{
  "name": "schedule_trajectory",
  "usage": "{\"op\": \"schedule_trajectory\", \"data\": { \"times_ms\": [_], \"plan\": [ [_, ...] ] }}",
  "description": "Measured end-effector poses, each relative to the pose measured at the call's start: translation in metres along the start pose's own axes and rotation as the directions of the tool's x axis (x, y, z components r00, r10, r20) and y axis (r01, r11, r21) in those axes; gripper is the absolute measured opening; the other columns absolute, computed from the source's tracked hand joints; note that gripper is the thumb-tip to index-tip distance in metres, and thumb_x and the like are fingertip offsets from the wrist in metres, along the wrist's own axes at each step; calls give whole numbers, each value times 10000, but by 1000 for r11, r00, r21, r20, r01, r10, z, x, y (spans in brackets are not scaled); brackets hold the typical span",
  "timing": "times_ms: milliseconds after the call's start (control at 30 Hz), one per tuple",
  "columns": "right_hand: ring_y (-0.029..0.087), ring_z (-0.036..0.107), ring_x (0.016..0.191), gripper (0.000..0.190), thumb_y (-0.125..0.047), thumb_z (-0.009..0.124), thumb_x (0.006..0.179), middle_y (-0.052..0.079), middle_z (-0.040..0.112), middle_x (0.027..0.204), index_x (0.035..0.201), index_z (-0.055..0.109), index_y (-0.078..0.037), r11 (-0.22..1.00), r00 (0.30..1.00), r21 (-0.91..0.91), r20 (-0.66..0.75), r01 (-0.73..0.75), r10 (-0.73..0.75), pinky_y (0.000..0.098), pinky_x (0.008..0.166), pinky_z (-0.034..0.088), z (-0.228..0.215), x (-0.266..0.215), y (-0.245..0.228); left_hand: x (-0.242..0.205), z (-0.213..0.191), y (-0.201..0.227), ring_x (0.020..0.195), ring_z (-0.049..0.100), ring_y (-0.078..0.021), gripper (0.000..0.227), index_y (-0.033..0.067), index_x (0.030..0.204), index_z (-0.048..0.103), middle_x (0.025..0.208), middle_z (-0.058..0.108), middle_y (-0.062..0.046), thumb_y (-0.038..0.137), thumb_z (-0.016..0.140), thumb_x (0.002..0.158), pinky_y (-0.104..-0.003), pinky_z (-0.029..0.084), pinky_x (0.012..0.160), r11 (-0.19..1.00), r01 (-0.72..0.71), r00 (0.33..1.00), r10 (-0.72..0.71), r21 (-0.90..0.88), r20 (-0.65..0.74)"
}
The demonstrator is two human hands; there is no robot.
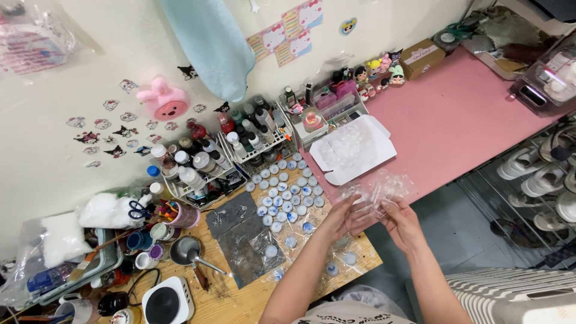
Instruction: The person picks up clear plastic cups one at a time and places them in rows on the workbench among many small white candle cups, arranging the containers in a grid on the table.
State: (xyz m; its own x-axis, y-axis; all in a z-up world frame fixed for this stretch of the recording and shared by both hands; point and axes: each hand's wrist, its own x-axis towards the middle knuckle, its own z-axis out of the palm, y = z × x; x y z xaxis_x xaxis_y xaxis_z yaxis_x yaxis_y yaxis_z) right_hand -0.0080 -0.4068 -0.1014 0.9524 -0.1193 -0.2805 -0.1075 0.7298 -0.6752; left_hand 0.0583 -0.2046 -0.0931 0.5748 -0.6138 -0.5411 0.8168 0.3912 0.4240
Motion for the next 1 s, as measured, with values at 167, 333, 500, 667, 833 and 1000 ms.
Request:
{"op": "schedule_trajectory", "data": {
  "times_ms": [167,333,500,667,833,1000],
  "plan": [
    [219,706,1048,302,-15,656,946,116,721,1133,1244,604,-25,991,992,-101,79,-88,96,380,937,583,35,-10,16,-34,-36,13,1015,680,-117,375,99,1372,589,1187,693,-24,260,643,1037,-279,592,839,978,-204,979,205,-34,7],
    [225,717,1050,361,-30,642,926,125,739,1133,1285,628,5,967,971,-184,130,-176,201,359,919,586,68,-17,25,-77,-66,26,998,700,-104,272,50,1245,655,1123,726,-25,109,725,988,-248,593,868,939,-324,940,334,119,-73],
    [233,745,1068,196,-57,663,913,161,781,1119,1060,728,55,909,917,-327,212,-260,338,363,943,600,107,-29,28,-112,-81,39,921,742,-152,180,28,1121,662,1046,777,-83,113,708,970,-289,601,771,796,-468,828,547,384,-124],
    [254,740,1029,122,-27,718,929,179,760,1087,1011,718,62,914,910,-380,315,-139,269,391,944,589,91,-11,64,-151,-74,51,884,749,-178,139,30,1089,642,1037,788,-115,125,675,993,-289,609,760,683,-563,748,660,465,-65],
    [281,696,1090,290,-38,747,894,189,738,1165,1159,647,25,893,976,-426,91,-141,198,432,994,544,138,-21,57,-175,-69,56,943,757,-159,163,11,1086,656,1040,775,-116,59,720,944,-303,624,773,659,-585,713,695,473,-88],
    [295,355,1475,693,-54,803,816,156,465,1557,1457,540,-57,389,818,-720,491,575,-299,421,1161,307,183,-37,37,-190,-60,59,896,745,-178,198,-10,1064,679,968,764,-120,26,792,906,-312,599,736,579,-563,680,730,590,-68]
  ]
}}
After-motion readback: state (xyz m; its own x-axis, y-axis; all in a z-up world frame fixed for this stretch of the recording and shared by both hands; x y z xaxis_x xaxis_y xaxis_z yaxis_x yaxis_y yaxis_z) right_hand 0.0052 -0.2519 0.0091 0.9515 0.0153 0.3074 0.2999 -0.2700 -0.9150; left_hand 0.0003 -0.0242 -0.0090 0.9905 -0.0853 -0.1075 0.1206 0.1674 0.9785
